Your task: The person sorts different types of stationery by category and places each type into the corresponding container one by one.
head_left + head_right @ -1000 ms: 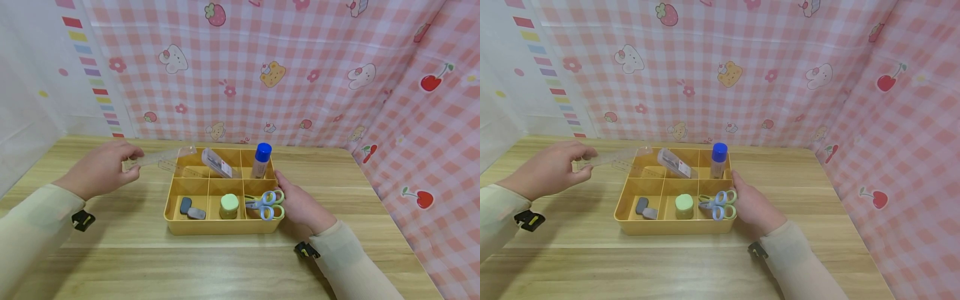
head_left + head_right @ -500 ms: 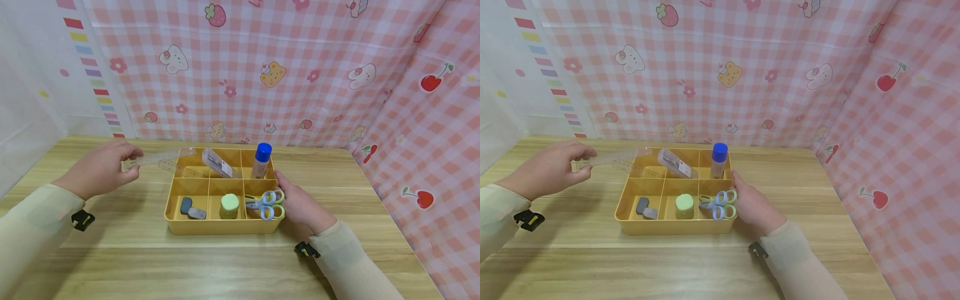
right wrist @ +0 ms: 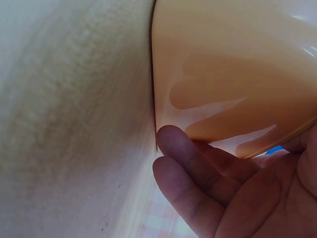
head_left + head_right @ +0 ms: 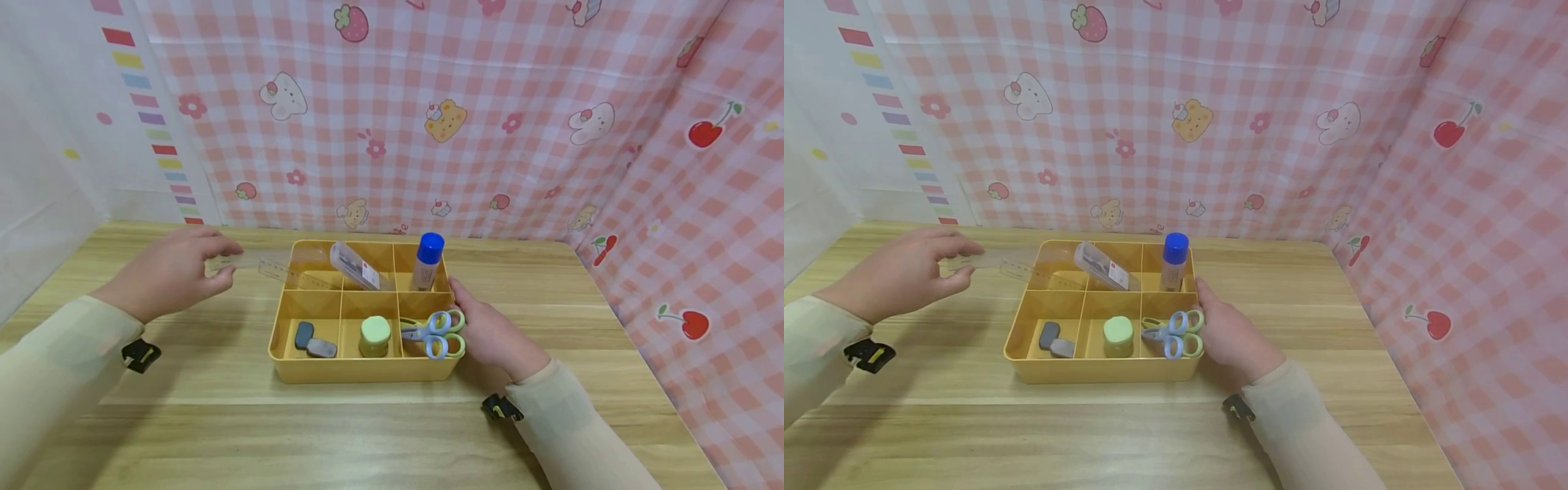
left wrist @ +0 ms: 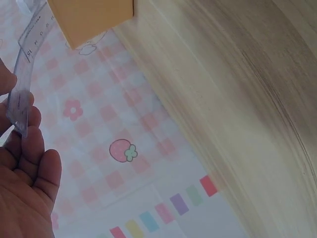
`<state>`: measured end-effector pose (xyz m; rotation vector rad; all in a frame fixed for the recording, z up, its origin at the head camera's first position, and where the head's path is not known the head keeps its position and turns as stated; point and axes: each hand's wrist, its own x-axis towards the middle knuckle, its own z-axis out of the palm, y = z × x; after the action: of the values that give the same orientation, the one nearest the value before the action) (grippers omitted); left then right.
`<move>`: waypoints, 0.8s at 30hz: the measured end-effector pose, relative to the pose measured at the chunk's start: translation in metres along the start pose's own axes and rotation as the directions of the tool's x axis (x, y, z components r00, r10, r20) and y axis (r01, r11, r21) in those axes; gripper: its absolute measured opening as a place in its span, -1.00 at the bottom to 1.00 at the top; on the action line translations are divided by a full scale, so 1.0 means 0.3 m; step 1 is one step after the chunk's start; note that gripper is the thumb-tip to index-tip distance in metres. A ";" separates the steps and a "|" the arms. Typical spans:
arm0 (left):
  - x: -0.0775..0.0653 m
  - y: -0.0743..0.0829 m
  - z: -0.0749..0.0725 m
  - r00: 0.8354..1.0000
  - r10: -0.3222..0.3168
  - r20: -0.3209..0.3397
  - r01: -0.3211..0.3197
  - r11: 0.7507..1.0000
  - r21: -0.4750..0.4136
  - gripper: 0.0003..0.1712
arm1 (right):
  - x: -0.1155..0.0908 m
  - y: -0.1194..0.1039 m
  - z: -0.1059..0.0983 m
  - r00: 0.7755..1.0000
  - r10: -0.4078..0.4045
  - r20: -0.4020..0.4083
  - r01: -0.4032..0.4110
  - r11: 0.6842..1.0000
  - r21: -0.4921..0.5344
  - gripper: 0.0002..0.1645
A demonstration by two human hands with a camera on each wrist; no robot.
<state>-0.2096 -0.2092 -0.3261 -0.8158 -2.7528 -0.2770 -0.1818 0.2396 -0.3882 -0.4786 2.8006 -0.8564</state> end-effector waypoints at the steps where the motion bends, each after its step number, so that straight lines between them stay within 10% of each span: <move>1: 0.002 0.002 0.000 1.000 0.002 0.002 -0.002 1.000 -0.001 -0.68 | 0.000 0.000 0.000 1.000 0.000 0.000 0.000 1.000 0.001 -0.30; 24: 0.043 0.054 0.007 0.999 0.040 0.036 -0.040 0.999 0.004 -0.70 | -0.003 -0.001 -0.003 1.000 0.017 0.013 -0.017 1.000 0.015 -0.28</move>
<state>-0.2115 -0.1887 -0.3225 -0.8818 -2.7659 -0.2509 -0.1812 0.2401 -0.3871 -0.4557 2.7801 -0.8678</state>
